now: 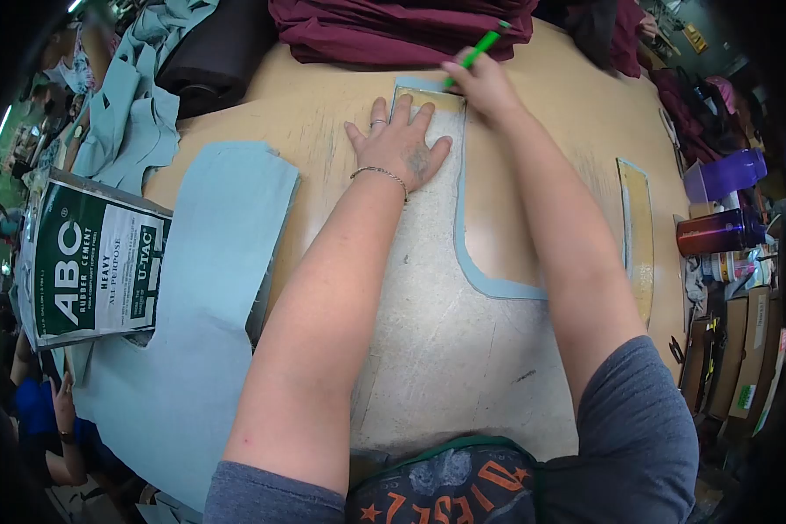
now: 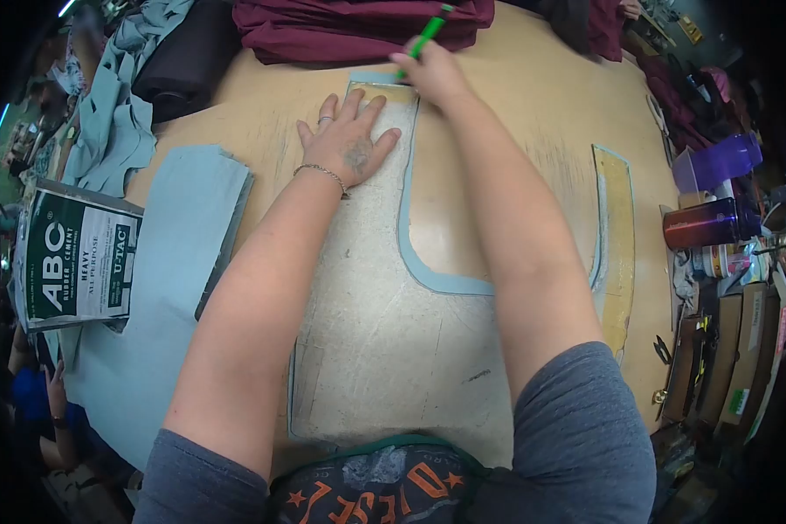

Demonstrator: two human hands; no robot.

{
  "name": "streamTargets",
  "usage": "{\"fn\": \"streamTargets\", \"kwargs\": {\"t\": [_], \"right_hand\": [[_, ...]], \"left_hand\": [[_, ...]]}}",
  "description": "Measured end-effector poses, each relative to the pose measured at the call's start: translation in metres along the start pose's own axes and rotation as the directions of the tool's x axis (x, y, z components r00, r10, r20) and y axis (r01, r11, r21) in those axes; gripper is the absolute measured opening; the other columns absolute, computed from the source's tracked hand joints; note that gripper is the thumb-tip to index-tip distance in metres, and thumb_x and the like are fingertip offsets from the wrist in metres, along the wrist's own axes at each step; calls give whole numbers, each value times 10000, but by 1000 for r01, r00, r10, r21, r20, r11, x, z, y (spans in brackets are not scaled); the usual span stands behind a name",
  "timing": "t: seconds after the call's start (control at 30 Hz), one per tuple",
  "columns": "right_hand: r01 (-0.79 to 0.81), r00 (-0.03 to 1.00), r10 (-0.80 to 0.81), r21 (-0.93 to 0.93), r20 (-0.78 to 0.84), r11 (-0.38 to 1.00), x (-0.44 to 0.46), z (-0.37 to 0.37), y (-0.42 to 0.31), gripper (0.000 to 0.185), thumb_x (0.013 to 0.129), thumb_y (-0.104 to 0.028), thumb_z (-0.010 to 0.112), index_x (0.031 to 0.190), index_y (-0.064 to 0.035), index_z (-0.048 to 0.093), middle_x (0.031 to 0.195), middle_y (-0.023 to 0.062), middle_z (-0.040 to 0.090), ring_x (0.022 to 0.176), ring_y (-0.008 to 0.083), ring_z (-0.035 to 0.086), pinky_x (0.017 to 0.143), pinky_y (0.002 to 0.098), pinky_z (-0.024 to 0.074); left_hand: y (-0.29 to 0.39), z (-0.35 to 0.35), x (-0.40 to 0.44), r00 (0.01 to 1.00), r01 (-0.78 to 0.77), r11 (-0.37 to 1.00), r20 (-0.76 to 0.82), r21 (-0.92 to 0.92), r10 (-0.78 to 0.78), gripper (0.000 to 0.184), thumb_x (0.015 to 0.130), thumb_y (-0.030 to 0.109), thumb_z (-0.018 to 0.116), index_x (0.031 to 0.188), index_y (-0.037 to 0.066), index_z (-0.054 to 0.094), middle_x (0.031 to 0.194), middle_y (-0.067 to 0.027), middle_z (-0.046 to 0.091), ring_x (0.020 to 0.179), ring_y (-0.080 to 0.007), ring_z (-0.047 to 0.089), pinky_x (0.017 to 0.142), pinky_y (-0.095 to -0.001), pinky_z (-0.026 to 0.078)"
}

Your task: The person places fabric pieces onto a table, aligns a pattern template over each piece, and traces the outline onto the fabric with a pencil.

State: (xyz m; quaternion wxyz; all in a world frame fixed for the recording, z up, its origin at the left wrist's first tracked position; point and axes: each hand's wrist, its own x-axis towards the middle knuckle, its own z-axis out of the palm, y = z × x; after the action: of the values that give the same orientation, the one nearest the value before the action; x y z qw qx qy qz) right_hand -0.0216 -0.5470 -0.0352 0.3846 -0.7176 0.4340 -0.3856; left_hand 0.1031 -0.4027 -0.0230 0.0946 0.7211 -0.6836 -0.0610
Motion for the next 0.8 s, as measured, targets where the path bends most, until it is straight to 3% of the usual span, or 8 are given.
{"fn": "streamTargets", "kwargs": {"t": [0.03,0.13,0.23,0.33,0.43,0.53,0.67,0.8], "right_hand": [[-42,999,40,124,21,991,-3,-13,4,211,821,-201,589,866,-18,495,717,44,564,648,114,565,570,247,464],[20,998,-31,-175,-59,984,-3,-10,-7,250,794,-251,607,845,-23,519,719,113,599,635,179,587,625,316,472],[98,991,-114,-184,-76,978,7,25,-9,252,795,-241,608,871,-14,528,714,102,593,631,178,585,609,320,474],[-23,996,25,24,-89,999,-6,7,-4,232,803,-215,599,860,-6,515,697,94,581,623,165,585,596,309,476],[-130,977,137,52,-161,990,-44,-32,-22,158,848,-145,544,866,-4,474,734,63,546,611,110,545,573,218,474],[45,905,78,276,-419,960,-54,-14,1,191,824,-159,569,871,11,497,682,92,575,621,142,585,563,263,472],[116,906,-98,20,-412,993,-52,-1,6,194,821,-180,577,843,1,511,675,116,588,610,181,589,577,295,466],[88,916,-122,-107,-382,990,-58,1,-2,163,841,-156,560,838,-11,488,680,70,574,607,108,552,571,244,456]], "left_hand": [[1,0,1,1000,7,1000,-2,-3,-7,561,811,497,399,1309,253,315,1398,-24,213,1293,-274,165,978,-614,141],[2,-1,0,1000,2,1000,3,4,-2,566,811,500,400,1313,254,309,1399,-23,207,1294,-271,162,979,-612,143],[4,-5,0,1000,13,1000,27,18,-14,565,814,504,394,1315,257,305,1401,-23,201,1295,-271,157,979,-611,143],[3,-6,0,999,3,1000,40,17,-4,564,819,501,390,1316,250,302,1404,-20,192,1294,-276,156,980,-613,142],[4,-5,1,999,12,1000,42,26,-13,535,827,492,379,1314,284,300,1403,-34,186,1290,-303,152,973,-626,136],[12,-11,3,995,27,999,97,39,-31,499,834,488,365,1304,333,302,1402,-57,177,1286,-334,142,963,-645,124],[16,-9,3,991,55,998,121,8,-55,488,839,475,346,1306,340,306,1404,-66,171,1298,-336,97,971,-642,77],[17,-8,2,993,61,998,100,-2,-60,484,840,475,340,1304,339,311,1406,-64,168,1301,-334,90,969,-645,70]]}}
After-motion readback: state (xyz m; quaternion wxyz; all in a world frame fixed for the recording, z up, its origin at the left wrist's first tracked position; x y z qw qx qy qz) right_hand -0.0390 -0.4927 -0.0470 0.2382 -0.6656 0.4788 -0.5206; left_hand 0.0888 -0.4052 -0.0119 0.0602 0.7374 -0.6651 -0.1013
